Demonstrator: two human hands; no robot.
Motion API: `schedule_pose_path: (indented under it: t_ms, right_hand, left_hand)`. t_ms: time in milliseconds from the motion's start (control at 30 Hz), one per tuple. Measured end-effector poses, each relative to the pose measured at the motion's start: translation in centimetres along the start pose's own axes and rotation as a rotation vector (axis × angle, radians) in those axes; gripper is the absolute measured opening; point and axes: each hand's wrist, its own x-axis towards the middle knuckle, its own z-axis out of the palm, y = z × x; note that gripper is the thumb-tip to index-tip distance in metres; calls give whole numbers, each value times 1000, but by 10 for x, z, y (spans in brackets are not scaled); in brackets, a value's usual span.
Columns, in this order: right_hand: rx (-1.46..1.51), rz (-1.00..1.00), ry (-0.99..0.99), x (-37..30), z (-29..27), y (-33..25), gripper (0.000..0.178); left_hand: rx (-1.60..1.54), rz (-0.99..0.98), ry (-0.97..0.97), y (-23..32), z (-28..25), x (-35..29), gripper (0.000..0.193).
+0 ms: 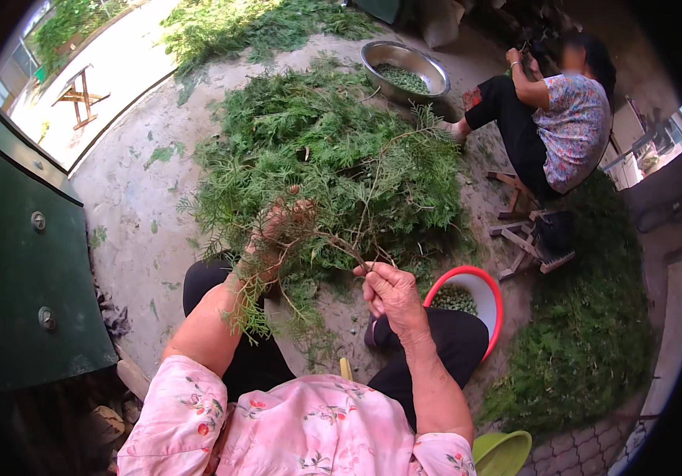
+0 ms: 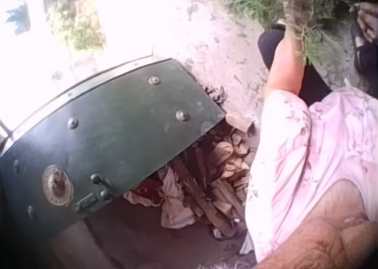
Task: The person picks up a branch of cypress by hand, plucks the small green cones from the foliage, and drops them into a red bowl before discarding the bare branch.
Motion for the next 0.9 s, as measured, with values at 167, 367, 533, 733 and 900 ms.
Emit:
schedule_pose_path:
  t_ms: [167, 367, 533, 733, 900]
  right_hand:
    - [-112, 51, 14, -1, -15, 3, 18]
    - [-757, 68, 111, 8, -59, -13, 19]
    - [-1584, 38, -461, 20, -68, 5, 19]
    - [-1592, 393, -595, 69, -41, 18, 21]
    - [-349, -131, -268, 168, 120, -135, 55]
  left_hand:
    - [660, 157, 136, 27, -13, 17, 46]
    - [364, 416, 698, 61, 14, 29, 48]
    - [255, 395, 676, 78, 9, 23, 48]
    - [190, 487, 713, 88, 8, 18, 48]
    - [174, 614, 844, 100, 1, 8, 46]
